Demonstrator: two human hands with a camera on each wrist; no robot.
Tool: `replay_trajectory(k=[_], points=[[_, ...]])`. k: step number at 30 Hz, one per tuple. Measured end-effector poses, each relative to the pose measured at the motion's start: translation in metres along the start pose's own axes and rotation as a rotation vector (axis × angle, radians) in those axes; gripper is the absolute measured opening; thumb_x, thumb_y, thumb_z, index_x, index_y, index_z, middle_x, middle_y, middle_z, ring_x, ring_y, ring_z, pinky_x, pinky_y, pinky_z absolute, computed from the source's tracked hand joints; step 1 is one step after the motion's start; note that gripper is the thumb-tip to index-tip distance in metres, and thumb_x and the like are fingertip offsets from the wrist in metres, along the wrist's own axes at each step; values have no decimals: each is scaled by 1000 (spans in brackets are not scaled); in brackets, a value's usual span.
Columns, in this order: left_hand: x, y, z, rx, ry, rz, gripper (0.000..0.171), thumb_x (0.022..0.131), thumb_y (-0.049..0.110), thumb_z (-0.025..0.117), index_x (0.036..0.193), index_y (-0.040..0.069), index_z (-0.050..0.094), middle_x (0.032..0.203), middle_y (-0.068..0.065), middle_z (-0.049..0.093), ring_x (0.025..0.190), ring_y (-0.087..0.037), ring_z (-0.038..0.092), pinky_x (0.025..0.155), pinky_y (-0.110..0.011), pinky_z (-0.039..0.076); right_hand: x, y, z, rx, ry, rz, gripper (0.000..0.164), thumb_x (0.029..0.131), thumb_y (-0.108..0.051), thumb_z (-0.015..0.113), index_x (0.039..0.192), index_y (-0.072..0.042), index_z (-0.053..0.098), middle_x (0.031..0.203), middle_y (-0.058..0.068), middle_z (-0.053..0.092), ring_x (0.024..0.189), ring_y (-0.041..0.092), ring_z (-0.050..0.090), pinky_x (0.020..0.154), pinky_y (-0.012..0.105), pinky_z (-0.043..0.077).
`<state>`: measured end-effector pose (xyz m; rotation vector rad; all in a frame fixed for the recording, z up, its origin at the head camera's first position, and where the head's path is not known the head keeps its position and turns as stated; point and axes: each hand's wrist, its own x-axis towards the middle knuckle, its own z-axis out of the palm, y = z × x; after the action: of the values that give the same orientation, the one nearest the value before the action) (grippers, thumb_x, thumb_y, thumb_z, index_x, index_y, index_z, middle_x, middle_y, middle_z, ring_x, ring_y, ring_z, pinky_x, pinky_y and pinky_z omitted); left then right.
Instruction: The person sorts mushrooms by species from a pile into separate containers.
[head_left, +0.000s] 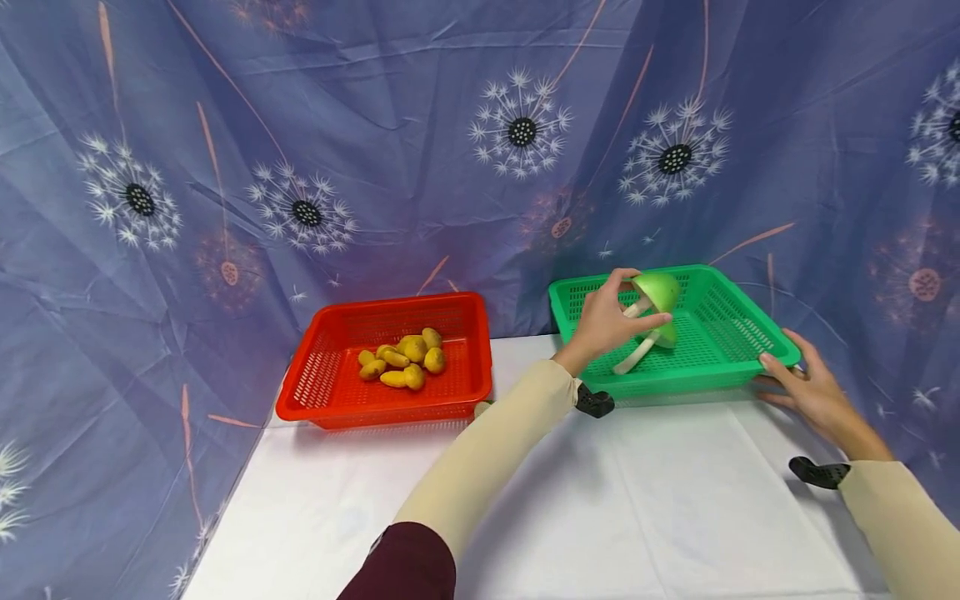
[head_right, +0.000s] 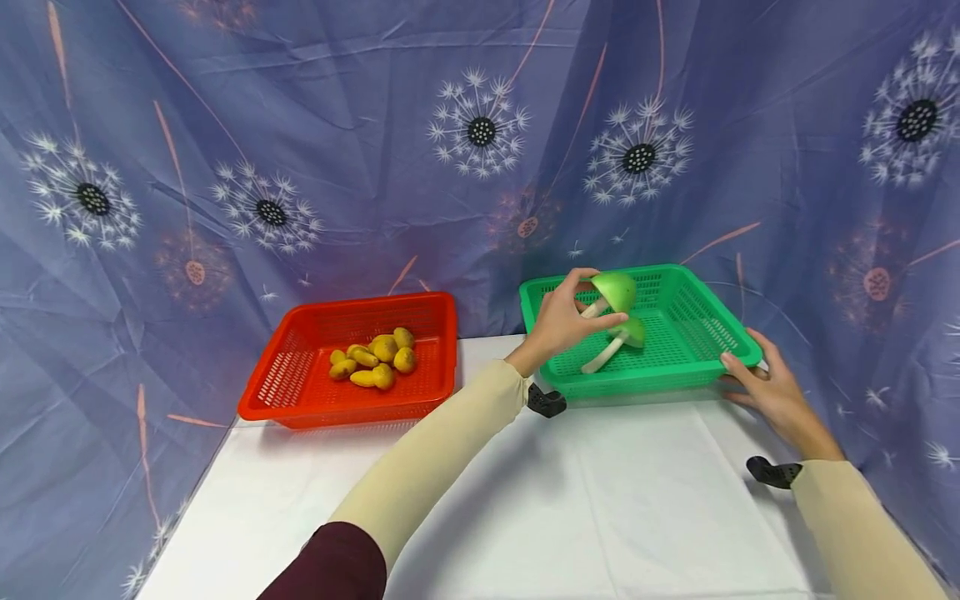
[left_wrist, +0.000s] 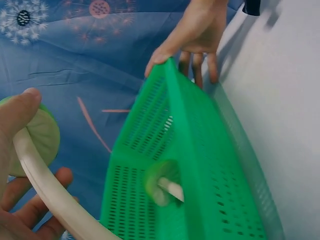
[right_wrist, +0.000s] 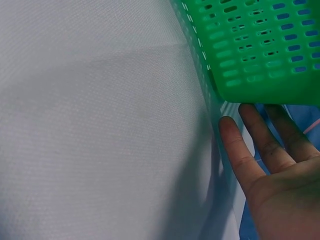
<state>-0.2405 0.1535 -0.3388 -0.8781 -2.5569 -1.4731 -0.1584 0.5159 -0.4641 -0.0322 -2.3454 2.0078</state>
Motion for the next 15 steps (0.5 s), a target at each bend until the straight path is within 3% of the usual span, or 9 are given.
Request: replay_trajectory(k=[5,15], points=[[0,-7,15,56,-18,-53,77,84,50,83,147,26,47,129,11,61,123,-15,52,95,-30,49,-1,-1,1,-54,11,8,84,108,-22,54,162,-43,-6,122,-9,45,96,3,70,78,34,62],[-3,-21,31,32,-17,-186,74,83,49,85,142,22,50,121,5,61,113,-16,56,82,-30,53,-4,-6,2,-2,-8,-7,83,108,-20,53,163,-41,-6,115,-20,54,95,5,71,76,35,62]])
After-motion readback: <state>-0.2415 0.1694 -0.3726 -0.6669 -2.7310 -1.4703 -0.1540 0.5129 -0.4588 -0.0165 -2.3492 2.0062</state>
